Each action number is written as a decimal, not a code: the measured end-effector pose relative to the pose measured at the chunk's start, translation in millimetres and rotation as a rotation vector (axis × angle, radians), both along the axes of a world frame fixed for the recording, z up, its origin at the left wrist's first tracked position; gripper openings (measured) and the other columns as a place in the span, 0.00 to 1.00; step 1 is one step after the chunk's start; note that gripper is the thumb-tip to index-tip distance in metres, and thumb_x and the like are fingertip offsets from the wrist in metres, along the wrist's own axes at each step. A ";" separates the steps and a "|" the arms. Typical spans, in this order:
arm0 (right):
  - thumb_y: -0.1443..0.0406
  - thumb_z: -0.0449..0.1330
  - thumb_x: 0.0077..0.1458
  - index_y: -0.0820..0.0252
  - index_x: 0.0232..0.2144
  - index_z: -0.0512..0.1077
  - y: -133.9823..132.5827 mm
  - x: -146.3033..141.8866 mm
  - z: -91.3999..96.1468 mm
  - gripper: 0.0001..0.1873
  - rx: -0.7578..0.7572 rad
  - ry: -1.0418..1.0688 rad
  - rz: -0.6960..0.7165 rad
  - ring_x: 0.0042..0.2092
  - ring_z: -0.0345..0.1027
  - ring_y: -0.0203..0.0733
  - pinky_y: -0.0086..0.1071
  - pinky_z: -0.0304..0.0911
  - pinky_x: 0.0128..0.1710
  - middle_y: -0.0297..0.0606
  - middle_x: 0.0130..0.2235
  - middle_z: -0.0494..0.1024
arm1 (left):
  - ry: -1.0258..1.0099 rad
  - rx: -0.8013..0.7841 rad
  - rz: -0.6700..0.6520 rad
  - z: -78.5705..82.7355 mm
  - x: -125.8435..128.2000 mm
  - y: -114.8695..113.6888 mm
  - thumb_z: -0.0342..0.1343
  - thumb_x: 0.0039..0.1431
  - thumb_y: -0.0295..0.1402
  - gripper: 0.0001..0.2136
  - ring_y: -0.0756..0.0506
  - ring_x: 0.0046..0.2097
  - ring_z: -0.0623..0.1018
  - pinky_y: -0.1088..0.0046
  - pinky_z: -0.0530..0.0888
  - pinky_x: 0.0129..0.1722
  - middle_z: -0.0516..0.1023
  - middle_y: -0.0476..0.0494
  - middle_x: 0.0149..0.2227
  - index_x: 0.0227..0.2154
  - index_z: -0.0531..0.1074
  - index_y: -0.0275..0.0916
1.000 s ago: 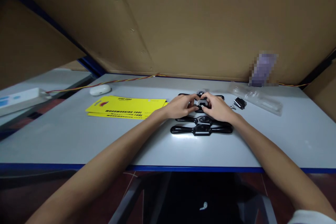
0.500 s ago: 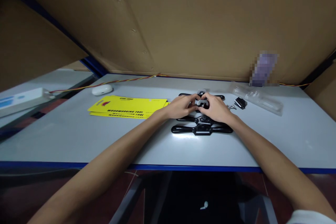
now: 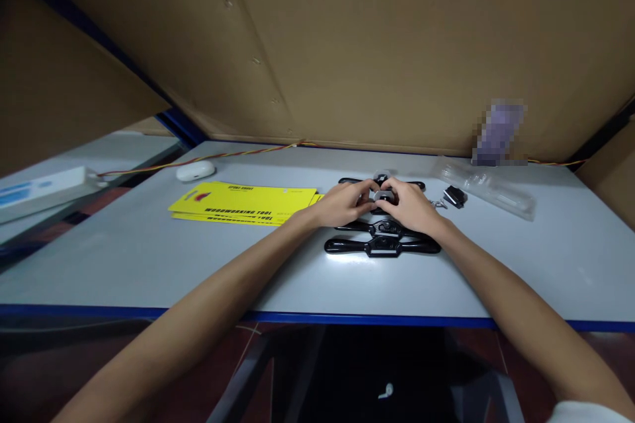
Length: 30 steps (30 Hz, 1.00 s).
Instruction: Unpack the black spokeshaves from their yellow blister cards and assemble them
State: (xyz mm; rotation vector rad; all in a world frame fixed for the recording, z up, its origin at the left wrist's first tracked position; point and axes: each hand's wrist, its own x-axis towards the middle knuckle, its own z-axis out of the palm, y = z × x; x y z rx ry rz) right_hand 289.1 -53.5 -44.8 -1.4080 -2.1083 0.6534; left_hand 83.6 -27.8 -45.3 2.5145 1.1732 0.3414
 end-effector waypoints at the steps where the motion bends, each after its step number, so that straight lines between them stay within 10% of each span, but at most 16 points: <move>1: 0.58 0.62 0.55 0.57 0.46 0.72 -0.7 -0.4 0.3 0.17 0.005 -0.013 0.003 0.30 0.64 0.40 0.35 0.57 0.35 0.30 0.27 0.72 | 0.003 0.001 -0.003 0.0 0.1 -0.1 0.51 0.65 0.36 0.14 0.41 0.36 0.78 0.68 0.66 0.35 0.80 0.46 0.35 0.52 0.68 0.40; 30: 0.57 0.57 0.64 0.55 0.44 0.74 4.1 13.2 1.7 0.12 0.000 0.071 0.140 0.39 0.71 0.43 0.37 0.62 0.43 0.36 0.39 0.80 | -0.004 0.010 0.013 -0.5 -0.3 -3.6 0.50 0.65 0.37 0.13 0.41 0.36 0.78 0.67 0.67 0.35 0.80 0.47 0.35 0.51 0.67 0.42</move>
